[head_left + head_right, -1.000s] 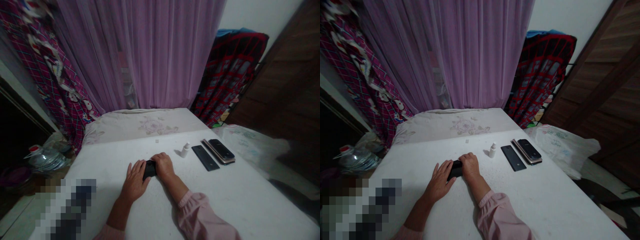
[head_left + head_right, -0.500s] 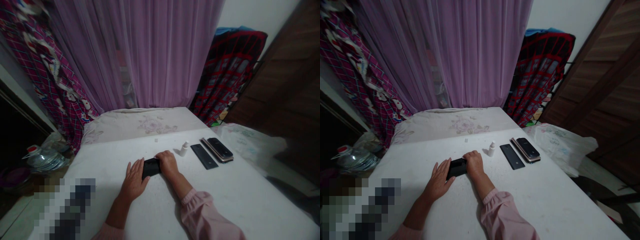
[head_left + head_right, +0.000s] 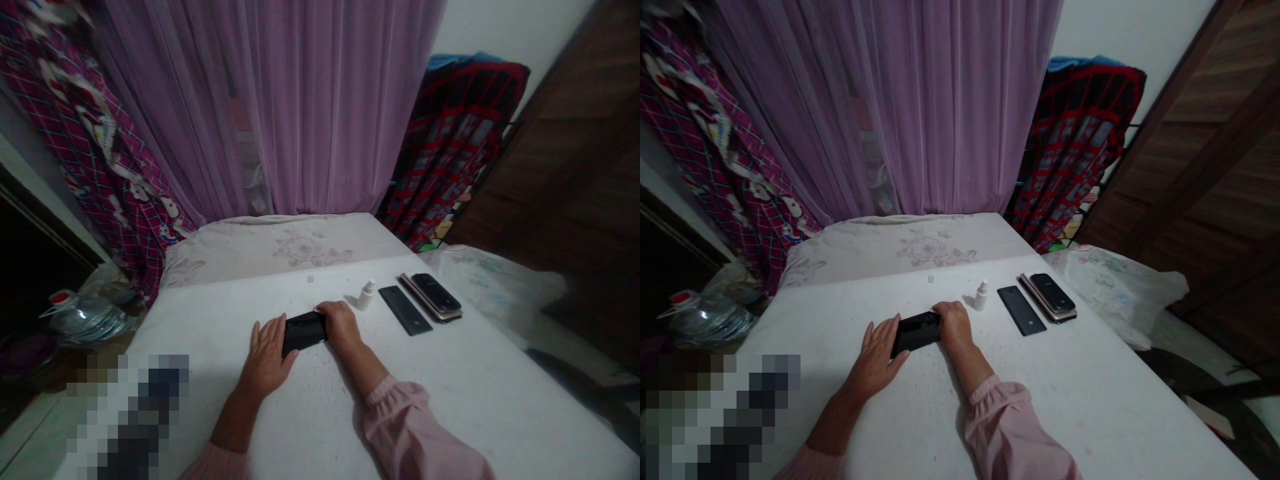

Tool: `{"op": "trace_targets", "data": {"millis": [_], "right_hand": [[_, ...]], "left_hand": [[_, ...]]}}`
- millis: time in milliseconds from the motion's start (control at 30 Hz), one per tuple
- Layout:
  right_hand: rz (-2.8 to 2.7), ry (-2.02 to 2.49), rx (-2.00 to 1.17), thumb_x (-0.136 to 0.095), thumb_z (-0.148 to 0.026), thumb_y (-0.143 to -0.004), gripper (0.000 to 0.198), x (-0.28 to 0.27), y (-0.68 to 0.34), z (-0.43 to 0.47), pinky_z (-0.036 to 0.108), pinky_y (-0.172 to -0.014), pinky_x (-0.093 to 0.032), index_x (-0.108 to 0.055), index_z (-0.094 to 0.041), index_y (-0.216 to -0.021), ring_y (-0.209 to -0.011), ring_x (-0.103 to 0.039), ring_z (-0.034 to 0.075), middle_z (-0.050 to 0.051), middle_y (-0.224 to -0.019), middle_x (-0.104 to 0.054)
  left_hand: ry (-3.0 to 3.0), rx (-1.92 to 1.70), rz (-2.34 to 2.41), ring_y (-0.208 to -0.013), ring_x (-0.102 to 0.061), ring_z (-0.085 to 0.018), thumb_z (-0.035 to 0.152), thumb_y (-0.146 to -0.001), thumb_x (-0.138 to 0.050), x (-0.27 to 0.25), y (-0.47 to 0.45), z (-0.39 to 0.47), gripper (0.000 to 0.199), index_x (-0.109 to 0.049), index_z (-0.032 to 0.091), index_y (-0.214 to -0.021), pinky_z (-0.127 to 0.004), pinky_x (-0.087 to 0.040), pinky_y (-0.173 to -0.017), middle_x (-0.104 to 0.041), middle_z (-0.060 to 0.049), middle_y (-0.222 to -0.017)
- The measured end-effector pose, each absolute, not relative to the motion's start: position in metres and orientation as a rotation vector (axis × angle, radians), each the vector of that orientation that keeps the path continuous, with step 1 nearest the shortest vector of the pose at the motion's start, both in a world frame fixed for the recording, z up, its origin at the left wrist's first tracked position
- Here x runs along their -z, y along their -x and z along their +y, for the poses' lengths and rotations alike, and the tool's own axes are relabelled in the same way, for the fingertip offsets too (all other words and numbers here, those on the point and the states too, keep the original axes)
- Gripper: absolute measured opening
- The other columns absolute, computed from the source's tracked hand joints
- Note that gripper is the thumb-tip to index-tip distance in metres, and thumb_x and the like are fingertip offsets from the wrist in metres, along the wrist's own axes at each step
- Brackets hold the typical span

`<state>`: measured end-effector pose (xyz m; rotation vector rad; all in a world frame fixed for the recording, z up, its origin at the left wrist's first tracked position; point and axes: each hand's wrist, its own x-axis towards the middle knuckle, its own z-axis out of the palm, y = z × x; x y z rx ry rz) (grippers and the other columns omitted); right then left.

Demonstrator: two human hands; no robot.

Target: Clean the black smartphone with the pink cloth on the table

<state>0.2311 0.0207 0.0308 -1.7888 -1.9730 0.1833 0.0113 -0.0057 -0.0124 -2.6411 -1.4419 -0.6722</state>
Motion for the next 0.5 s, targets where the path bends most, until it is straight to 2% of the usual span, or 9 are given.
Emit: {"op": "trace_targets", "data": {"millis": [233,500], "right_hand": [[-1.888,1.838,-0.170,-0.048,-0.006,-0.086,0.038,-0.022,-0.233,-0.005,0.027,-0.085,-0.046,-0.069,-0.024,-0.112,-0.095,-0.064,0.020,0.002,-0.116,-0.071],[-1.868,1.801,-0.122,-0.048,-0.002,-0.081,0.044,-0.010,-0.243,-0.034,0.027,-0.087,-0.048,-0.071,-0.024,-0.111,-0.098,-0.064,0.018,0.003,-0.116,-0.071]], "left_hand": [[2.639,0.674,-1.462,-0.130,-0.044,-0.030,0.040,-0.093,-0.043,0.010,-0.013,-0.007,0.074,-0.008,0.014,-0.153,-0.054,-0.017,-0.115,-0.051,-0.016,-0.139],[2.682,0.648,-1.481,-0.132,-0.042,-0.028,0.037,-0.092,-0.044,0.011,-0.012,-0.006,0.074,-0.009,0.016,-0.153,-0.053,-0.015,-0.116,-0.050,-0.014,-0.142]]}}
